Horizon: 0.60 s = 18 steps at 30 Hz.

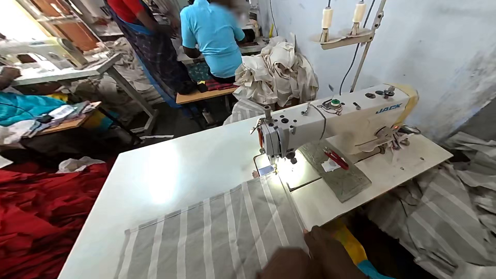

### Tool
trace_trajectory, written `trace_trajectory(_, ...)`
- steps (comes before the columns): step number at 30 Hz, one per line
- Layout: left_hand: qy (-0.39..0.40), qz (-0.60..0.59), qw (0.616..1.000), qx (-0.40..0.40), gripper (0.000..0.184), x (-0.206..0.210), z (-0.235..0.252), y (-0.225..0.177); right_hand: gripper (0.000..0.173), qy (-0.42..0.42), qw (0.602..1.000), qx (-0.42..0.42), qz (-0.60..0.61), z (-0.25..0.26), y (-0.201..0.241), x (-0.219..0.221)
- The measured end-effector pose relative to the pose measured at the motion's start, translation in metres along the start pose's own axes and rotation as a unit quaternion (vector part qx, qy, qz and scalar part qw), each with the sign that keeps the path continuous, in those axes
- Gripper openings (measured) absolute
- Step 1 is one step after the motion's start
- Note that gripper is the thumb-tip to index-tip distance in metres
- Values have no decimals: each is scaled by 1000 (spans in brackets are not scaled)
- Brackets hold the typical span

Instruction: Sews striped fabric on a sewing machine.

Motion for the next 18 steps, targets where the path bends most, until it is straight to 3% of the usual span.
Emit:
trace_trajectory(1, -40, -27, 999, -12, 47, -24, 11, 20, 29, -7, 999, -8, 30, -12, -1, 2)
trace_trajectory(4, -204, -2, 959, -199, 62, -58, 58, 76, 30, 25, 999, 18, 34, -30, 2, 9)
trace_trajectory(6, -296, 52, 922, -245, 88, -34, 82, 111, 32, 42, 999, 7, 21, -33, -3, 8)
trace_trajectory(8, -377, 103, 891, -232, 96, -7, 89, 128, 29, 11, 1000, -23, -3, -29, -27, -3)
trace_trajectory(10, -388, 130, 884, -224, 99, 0, 89, 131, 24, -109, 993, -34, -33, -11, -73, -29)
trace_trajectory(13, -337, 133, 902, -236, 104, -9, 88, 131, 33, -281, 954, 48, -87, 30, -144, -97)
trace_trajectory(15, -339, 141, 902, -229, 106, -13, 90, 135, 41, -343, 928, 55, -136, 58, -195, -125)
trace_trajectory(18, -342, 146, 900, -227, 105, -12, 90, 136, 40, -361, 923, 5, -130, 84, -248, -118)
Point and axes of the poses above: each hand's wrist, its own z-axis towards the middle knuckle, its own x-axis out of the palm, y = z × x, the point moved 1 cm from there along z, towards the middle knuckle
